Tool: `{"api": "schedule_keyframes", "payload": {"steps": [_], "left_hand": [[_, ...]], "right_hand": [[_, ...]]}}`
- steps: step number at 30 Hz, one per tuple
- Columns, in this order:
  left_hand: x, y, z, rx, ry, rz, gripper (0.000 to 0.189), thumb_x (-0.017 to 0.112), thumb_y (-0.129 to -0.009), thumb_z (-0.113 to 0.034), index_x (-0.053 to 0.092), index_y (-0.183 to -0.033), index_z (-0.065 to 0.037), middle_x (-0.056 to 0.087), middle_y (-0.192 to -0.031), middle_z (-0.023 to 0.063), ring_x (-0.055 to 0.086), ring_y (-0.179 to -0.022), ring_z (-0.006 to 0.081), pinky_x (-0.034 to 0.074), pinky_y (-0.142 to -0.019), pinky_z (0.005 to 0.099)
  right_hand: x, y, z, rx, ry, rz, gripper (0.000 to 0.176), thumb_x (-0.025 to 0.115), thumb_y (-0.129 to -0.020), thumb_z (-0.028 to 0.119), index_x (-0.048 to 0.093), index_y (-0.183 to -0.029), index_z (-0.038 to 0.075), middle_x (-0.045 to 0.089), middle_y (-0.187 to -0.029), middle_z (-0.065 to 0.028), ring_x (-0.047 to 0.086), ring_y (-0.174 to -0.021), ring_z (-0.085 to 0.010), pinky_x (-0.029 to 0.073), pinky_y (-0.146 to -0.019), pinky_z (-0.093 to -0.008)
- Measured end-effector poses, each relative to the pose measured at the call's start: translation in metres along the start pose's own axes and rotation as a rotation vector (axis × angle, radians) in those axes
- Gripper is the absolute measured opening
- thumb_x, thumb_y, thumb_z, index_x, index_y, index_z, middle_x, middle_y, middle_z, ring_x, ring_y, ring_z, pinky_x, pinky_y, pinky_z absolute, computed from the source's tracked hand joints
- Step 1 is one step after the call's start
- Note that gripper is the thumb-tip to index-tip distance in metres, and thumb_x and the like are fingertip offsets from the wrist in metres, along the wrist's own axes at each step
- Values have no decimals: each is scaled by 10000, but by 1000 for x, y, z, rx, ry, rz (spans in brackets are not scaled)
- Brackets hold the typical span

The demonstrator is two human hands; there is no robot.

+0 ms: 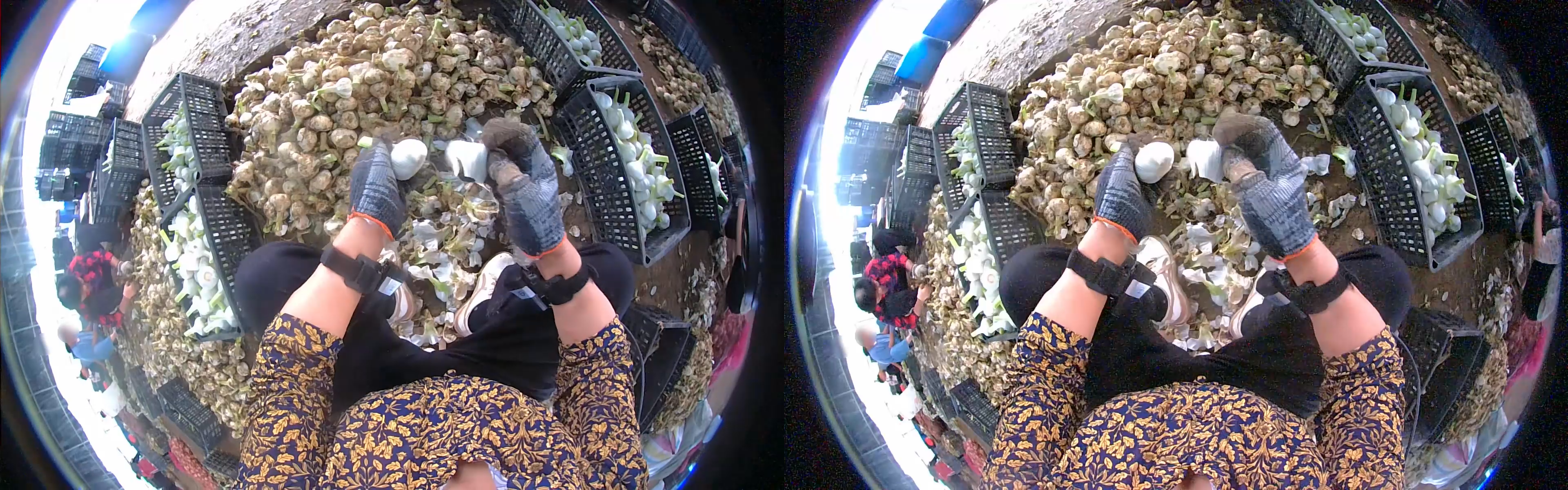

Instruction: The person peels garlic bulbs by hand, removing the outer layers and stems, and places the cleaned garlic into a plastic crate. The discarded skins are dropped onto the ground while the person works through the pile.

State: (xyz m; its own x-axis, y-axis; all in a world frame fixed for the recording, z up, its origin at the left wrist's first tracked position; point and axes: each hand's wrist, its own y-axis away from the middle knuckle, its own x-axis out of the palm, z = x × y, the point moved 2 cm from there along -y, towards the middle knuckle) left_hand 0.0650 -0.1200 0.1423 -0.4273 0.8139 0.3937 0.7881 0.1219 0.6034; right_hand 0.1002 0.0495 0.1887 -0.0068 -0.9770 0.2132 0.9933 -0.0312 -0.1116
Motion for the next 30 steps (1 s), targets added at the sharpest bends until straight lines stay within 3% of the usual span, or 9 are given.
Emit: {"api": "schedule_keyframes", "payload": {"steps": [7, 10, 13, 16, 17, 18, 20, 22, 30], "left_hand": [[-3, 2, -11, 82, 48, -76, 307, 464, -874, -323, 532, -979, -43, 605, -852, 97, 604, -709, 187, 520, -606, 304], [-4, -2, -10, 322, -119, -112, 329, 400, -913, -294, 542, -938, 2, 600, -832, 100, 591, -697, 172, 472, -595, 281], [-2, 0, -8, 458, -452, -34, 286, 406, -916, -261, 541, -965, -14, 592, -861, 96, 577, -697, 160, 479, -619, 283], [2, 1, 15, 624, -525, 244, 234, 407, -922, -175, 530, -1016, 1, 576, -897, 70, 552, -769, 132, 472, -652, 257], [11, 23, 9, 642, -818, 272, 249, 432, -916, -168, 507, -1079, 3, 573, -927, 53, 541, -814, 129, 458, -722, 245], [7, 11, 28, 509, -592, 474, 310, 468, -904, -180, 464, -1153, 5, 557, -997, 69, 526, -905, 140, 428, -805, 243], [10, 19, 27, 734, -980, 312, 353, 478, -902, -199, 437, -1191, 1, 531, -1062, 91, 509, -970, 145, 397, -863, 249], [10, 20, 27, 748, -975, 314, 365, 476, -904, -204, 432, -1205, -3, 516, -1088, 98, 488, -1018, 141, 381, -885, 250], [10, 57, 6, 237, -590, 607, 301, 474, -903, -199, 485, -1133, -5, 554, -1001, 45, 517, -899, 107, 425, -810, 253]], "right_hand": [[15, 14, 9, 278, 666, 865, 294, 568, -770, 318, 638, -848, 43, 580, -955, -190, 568, -898, -306, 439, -817, -333], [7, 20, -27, -283, 1112, 515, 376, 546, -776, 319, 548, -1041, 53, 575, -868, -212, 564, -808, -352, 452, -755, -376], [8, 10, -32, 605, 293, 270, 386, 462, -841, 303, 478, -1152, 75, 567, -1014, -163, 589, -859, -273, 502, -674, -384], [20, 10, -31, 852, -537, 116, 495, 419, -859, 479, 473, -1166, 94, 575, -1027, -104, 609, -783, -266, 539, -629, -407], [16, 4, -48, 158, -75, 397, 542, 404, -841, 550, 487, -1144, 109, 588, -993, -118, 615, -750, -271, 537, -609, -414], [2, 4, -69, 159, -72, 400, 542, 404, -841, 550, 487, -1144, 109, 588, -993, -118, 615, -750, -271, 537, -609, -414], [-9, -2, -85, 984, -676, -20, 490, 408, -842, 542, 520, -1029, 103, 602, -874, -116, 614, -692, -269, 537, -571, -420], [-22, -23, -57, 1097, -553, -319, 322, 442, -829, 379, 504, -904, 73, 562, -709, -103, 564, -577, -247, 491, -470, -351], [-115, -164, 14, 304, -567, -596, 391, 458, -834, 328, 498, -950, -43, 582, -848, -182, 583, -722, -274, 507, -650, -325]]}}
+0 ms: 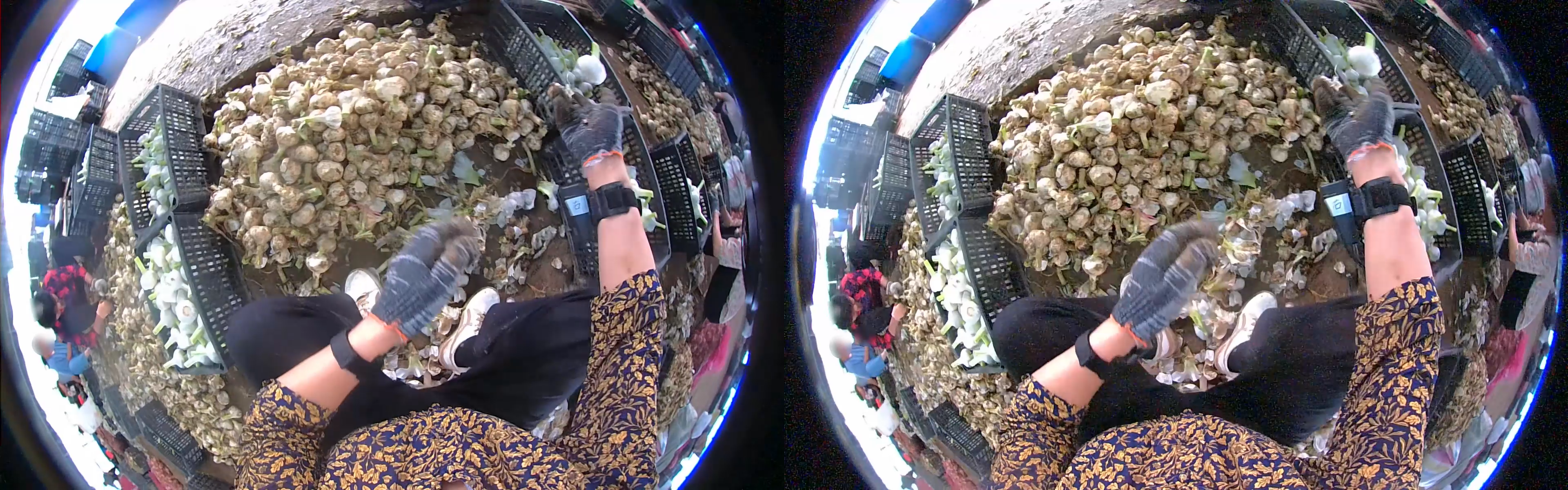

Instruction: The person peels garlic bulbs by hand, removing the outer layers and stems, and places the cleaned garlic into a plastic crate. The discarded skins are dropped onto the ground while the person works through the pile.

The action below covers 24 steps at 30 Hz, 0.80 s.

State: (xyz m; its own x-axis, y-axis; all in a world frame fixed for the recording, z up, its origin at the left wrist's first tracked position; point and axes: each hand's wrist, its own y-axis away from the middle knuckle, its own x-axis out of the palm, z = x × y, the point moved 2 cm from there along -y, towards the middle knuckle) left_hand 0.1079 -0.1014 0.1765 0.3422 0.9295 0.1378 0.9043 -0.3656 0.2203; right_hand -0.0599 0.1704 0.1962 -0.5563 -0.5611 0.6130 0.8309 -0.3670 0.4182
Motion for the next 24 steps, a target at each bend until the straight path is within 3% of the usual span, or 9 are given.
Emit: {"api": "schedule_keyframes", "payload": {"steps": [1, 3, 4, 7, 8, 14, 19, 21, 24], "left_hand": [[-2, -2, 4, 125, -70, -47, 269, 505, -871, -197, 555, -1046, 2, 587, -997, 134, 548, -919, 228, 415, -819, 325], [0, 2, 2, 12, 51, -80, 203, 523, -843, -159, 609, -935, 0, 602, -972, 152, 560, -907, 268, 426, -804, 338], [-2, 4, -1, -59, 112, -77, 193, 524, -839, -155, 619, -911, -4, 603, -971, 154, 561, -901, 275, 427, -802, 343], [-14, 2, -12, 28, -9, 12, 224, 485, -869, -187, 623, -917, -17, 563, -1055, 144, 536, -955, 225, 422, -823, 328], [-18, 3, -13, 37, -59, 44, 266, 447, -901, -218, 619, -921, -16, 527, -1126, 134, 513, -999, 186, 412, -851, 309], [-30, -5, -11, 52, -10, -154, 236, 475, -875, -187, 604, -975, -16, 559, -1071, 134, 512, -1002, 255, 390, -874, 347], [-31, -8, -4, -22, 206, -307, 173, 511, -847, -134, 599, -928, -8, 603, -912, 128, 565, -847, 263, 433, -783, 354], [-30, -11, -2, -11, 378, -368, 187, 510, -861, -123, 561, -1001, -9, 592, -880, 96, 566, -826, 187, 451, -737, 300], [-42, -14, -5, 136, 226, -388, 388, 473, -905, -183, 393, -1241, -7, 497, -1161, 71, 489, -1022, 124, 408, -884, 266]], "right_hand": [[2, -14, -14, 8, 220, 145, 356, 451, -849, 348, 527, -904, 4, 584, -805, -142, 578, -682, -232, 501, -605, -324], [-7, -54, -67, 89, 568, 414, 281, 465, -863, 342, 574, -827, 85, 581, -685, -43, 557, -585, -180, 464, -518, -303], [-9, -72, -103, -120, 991, 270, 248, 481, -860, 315, 578, -864, 86, 566, -660, -14, 538, -535, -175, 452, -513, -299], [13, -70, -183, -534, 1591, 435, 422, 585, -737, 361, 569, -1014, 43, 599, -991, -183, 574, -902, -331, 451, -790, -364], [30, -60, -198, -451, 1709, 397, 464, 595, -715, 380, 567, -1039, 49, 591, -1007, -200, 563, -933, -349, 445, -812, -377], [63, -74, -259, -389, 1817, 246, 500, 585, -718, 384, 547, -1120, 90, 570, -1044, -208, 538, -971, -364, 431, -835, -401], [45, -77, -250, -670, 1748, 402, 354, 564, -739, 295, 613, -992, 53, 595, -964, -203, 561, -914, -352, 447, -788, -382], [44, -51, -229, -482, 1701, 512, 386, 568, -729, 342, 613, -1005, 75, 580, -1008, -200, 548, -935, -348, 435, -820, -389], [32, -6, -193, -787, 1964, 1026, 298, 528, -799, 261, 605, -994, 50, 604, -923, -187, 579, -855, -334, 463, -752, -367]]}}
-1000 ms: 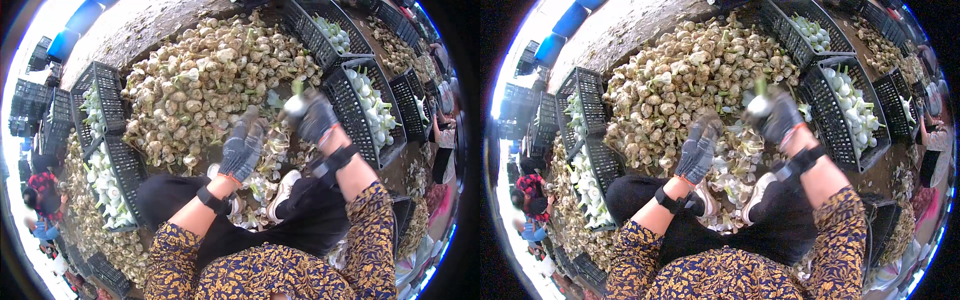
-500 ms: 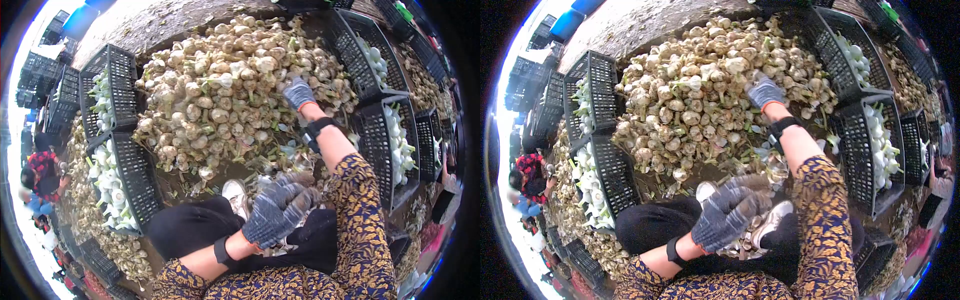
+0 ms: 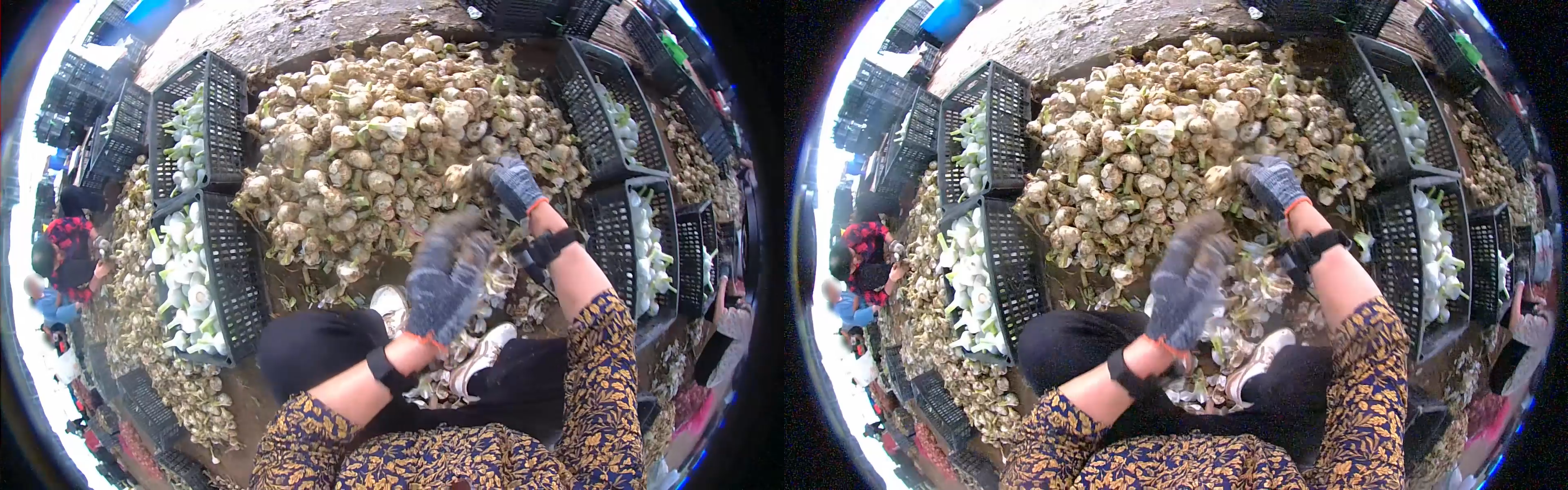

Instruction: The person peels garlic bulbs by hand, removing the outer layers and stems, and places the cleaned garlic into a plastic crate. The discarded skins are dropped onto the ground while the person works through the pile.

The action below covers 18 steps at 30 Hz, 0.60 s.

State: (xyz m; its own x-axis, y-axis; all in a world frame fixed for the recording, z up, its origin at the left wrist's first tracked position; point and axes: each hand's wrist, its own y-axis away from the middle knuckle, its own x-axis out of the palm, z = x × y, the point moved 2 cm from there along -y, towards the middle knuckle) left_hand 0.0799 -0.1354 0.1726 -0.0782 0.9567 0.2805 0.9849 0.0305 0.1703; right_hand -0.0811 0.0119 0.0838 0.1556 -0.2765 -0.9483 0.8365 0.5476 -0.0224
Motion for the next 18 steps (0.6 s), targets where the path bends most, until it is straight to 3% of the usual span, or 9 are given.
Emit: {"api": "schedule_keyframes", "payload": {"steps": [1, 4, 6, 7, 8, 11, 13, 16, 18], "left_hand": [[-3, -5, 13, 109, -121, -95, 396, 458, -911, -195, 380, -1252, -9, 480, -1182, 83, 473, -1049, 131, 397, -898, 267], [-6, -10, 31, 268, -376, -196, 408, 426, -923, -224, 365, -1266, -12, 431, -1244, 116, 415, -1124, 146, 358, -943, 269], [-5, -7, 29, 216, -496, -131, 399, 381, -936, -214, 354, -1276, -7, 400, -1284, 124, 395, -1159, 182, 312, -991, 289], [-4, -6, 34, 361, -619, -100, 379, 397, -914, -168, 378, -1262, -18, 414, -1254, 166, 403, -1148, 260, 318, -978, 339], [-3, -3, 38, 504, -743, -69, 367, 413, -892, -123, 402, -1248, -29, 427, -1225, 207, 410, -1137, 339, 324, -966, 388], [3, 2, 32, 750, -896, -67, 384, 388, -867, -28, 394, -1251, -26, 414, -1237, 210, 405, -1141, 355, 334, -966, 400], [11, 9, 25, 919, -961, -73, 363, 383, -869, -17, 408, -1231, -28, 440, -1201, 200, 431, -1110, 354, 351, -945, 401], [19, 10, 16, 623, -629, 46, 315, 398, -877, -38, 435, -1190, -20, 465, -1161, 195, 456, -1068, 349, 368, -920, 399], [22, 9, 15, 579, -593, 4, 271, 403, -887, -55, 458, -1150, -20, 478, -1135, 195, 473, -1036, 339, 381, -899, 395]], "right_hand": [[-13, 16, 9, 11, 9, 0, 298, 528, -799, 261, 605, -994, 50, 604, -923, -187, 579, -855, -334, 463, -752, -367], [-36, 64, 43, 55, -643, 97, 222, 516, -818, 183, 606, -967, 45, 616, -888, -161, 594, -793, -315, 481, -692, -345], [-51, 87, 67, 241, -1042, 33, 194, 560, -823, 238, 590, -775, 53, 520, -649, 21, 494, -536, -83, 421, -479, -236], [-77, 98, 96, 656, -1322, 92, 185, 571, -817, 234, 596, -813, 50, 538, -661, 1, 510, -547, -98, 432, -494, -237], [-79, 108, 101, 623, -1364, 34, 215, 574, -820, 256, 593, -849, 44, 547, -679, -7, 518, -560, -98, 438, -505, -237], [-79, 129, 110, 627, -1355, -105, 252, 576, -823, 292, 589, -870, 45, 547, -700, -6, 521, -577, -92, 442, -521, -236], [-75, 137, 108, 379, -1039, -264, 335, 543, -841, 303, 592, -924, -18, 608, -803, -134, 581, -718, -196, 463, -653, -304], [-75, 139, 109, 536, -995, -222, 315, 528, -852, 280, 585, -967, -8, 598, -870, -165, 573, -778, -255, 446, -699, -321], [-71, 141, 106, 403, -900, -249, 276, 513, -862, 251, 591, -977, 12, 598, -886, -160, 570, -789, -270, 444, -710, -325]]}}
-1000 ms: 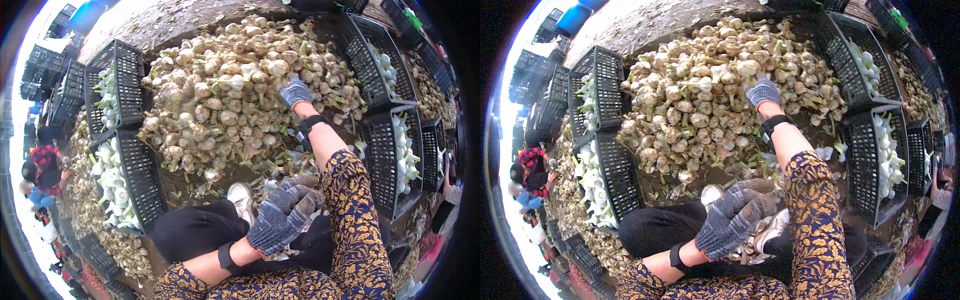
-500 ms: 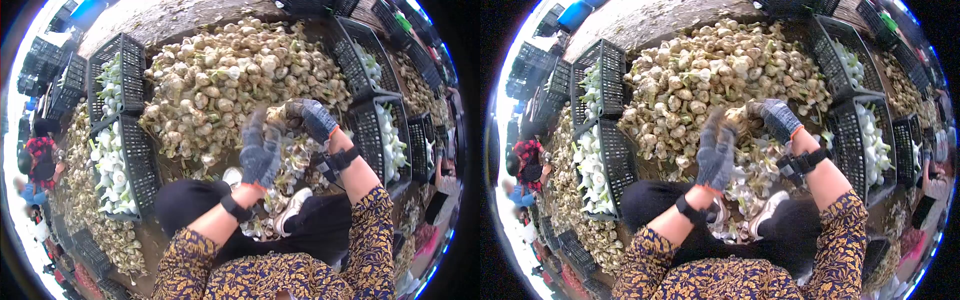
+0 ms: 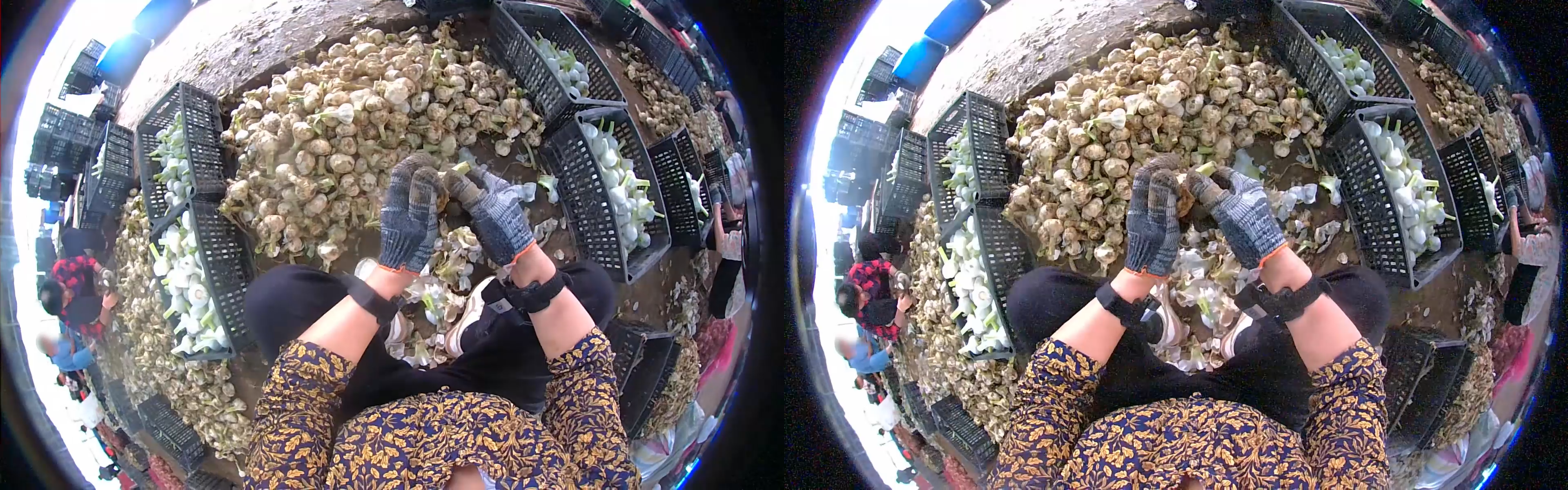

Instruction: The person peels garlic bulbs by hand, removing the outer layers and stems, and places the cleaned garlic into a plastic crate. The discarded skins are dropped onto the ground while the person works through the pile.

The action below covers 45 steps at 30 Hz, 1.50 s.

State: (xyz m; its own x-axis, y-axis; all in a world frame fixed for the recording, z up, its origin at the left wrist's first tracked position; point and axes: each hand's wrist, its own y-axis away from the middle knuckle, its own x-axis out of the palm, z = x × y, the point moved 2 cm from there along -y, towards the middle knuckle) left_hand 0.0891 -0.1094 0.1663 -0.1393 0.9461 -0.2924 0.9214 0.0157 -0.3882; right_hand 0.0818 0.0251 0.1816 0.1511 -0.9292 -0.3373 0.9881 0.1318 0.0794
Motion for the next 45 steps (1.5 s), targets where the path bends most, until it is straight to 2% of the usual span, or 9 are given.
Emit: {"api": "schedule_keyframes", "payload": {"steps": [15, 21, 22, 24, 28, 30, 33, 37, 45], "left_hand": [[15, 7, 31, 156, -288, -61, 246, 384, -911, -135, 514, -1068, 2, 511, -1094, 177, 507, -985, 306, 397, -866, 379], [10, -6, 10, -1205, 892, 120, 401, 437, -889, -412, 512, -1078, -66, 583, -921, 46, 574, -764, 146, 494, -686, 299], [12, -4, 14, -1203, 890, 123, 401, 437, -889, -412, 512, -1078, -66, 583, -921, 46, 574, -764, 146, 494, -686, 299], [17, -4, 19, -435, 190, 182, 414, 529, -861, -314, 476, -1101, 18, 576, -912, 93, 554, -797, 151, 470, -719, 276], [16, 2, 11, -176, 195, 123, 521, 619, -819, -218, 351, -1199, 16, 490, -1056, 109, 483, -946, 155, 403, -841, 271], [14, 0, 17, -219, 206, 110, 423, 559, -857, -244, 400, -1177, -19, 518, -1004, 84, 512, -889, 141, 442, -792, 259], [13, 0, 21, -1017, 820, 242, 355, 465, -888, -369, 498, -1103, -87, 561, -891, 47, 548, -735, 99, 502, -630, 233], [6, -4, 8, -483, 232, 329, 354, 507, -874, -344, 503, -1104, -75, 573, -920, 42, 561, -787, 109, 497, -640, 233], [9, 2, 15, -1003, 1117, 280, 303, 525, -871, -292, 513, -1081, -74, 580, -981, 54, 575, -816, 131, 492, -708, 287]], "right_hand": [[-3, 1, -19, -428, 269, -137, 162, 565, -759, 89, 585, -874, -24, 580, -807, -211, 563, -757, -358, 458, -672, -394], [-3, 5, -17, -213, 130, -185, 225, 560, -743, 141, 579, -861, -50, 573, -798, -236, 557, -781, -369, 452, -679, -398], [-4, 3, -20, -214, 128, -188, 225, 560, -743, 141, 579, -861, -50, 573, -798, -236, 557, -781, -369, 452, -679, -398], [-7, -3, -39, -71, 161, -180, 252, 541, -756, 174, 582, -859, -53, 577, -797, -242, 562, -781, -369, 450, -683, -394], [-14, -1, -24, -114, 227, -213, 280, 541, -764, 191, 588, -904, -47, 588, -813, -233, 567, -780, -359, 452, -700, -368], [-15, -3, -30, -4, 67, -148, 288, 534, -780, 190, 584, -925, -54, 593, -842, -226, 573, -796, -335, 452, -709, -345], [-17, -3, -36, 45, -112, -37, 297, 515, -811, 184, 568, -969, -61, 598, -899, -216, 574, -826, -320, 450, -737, -335], [-7, -5, -50, -315, 302, -306, 242, 515, -819, 150, 577, -954, -40, 595, -891, -196, 573, -815, -305, 451, -764, -342], [-13, -6, -48, 214, -195, 37, 194, 420, -845, 77, 592, -889, -1, 597, -867, -164, 579, -807, -273, 452, -698, -305]]}}
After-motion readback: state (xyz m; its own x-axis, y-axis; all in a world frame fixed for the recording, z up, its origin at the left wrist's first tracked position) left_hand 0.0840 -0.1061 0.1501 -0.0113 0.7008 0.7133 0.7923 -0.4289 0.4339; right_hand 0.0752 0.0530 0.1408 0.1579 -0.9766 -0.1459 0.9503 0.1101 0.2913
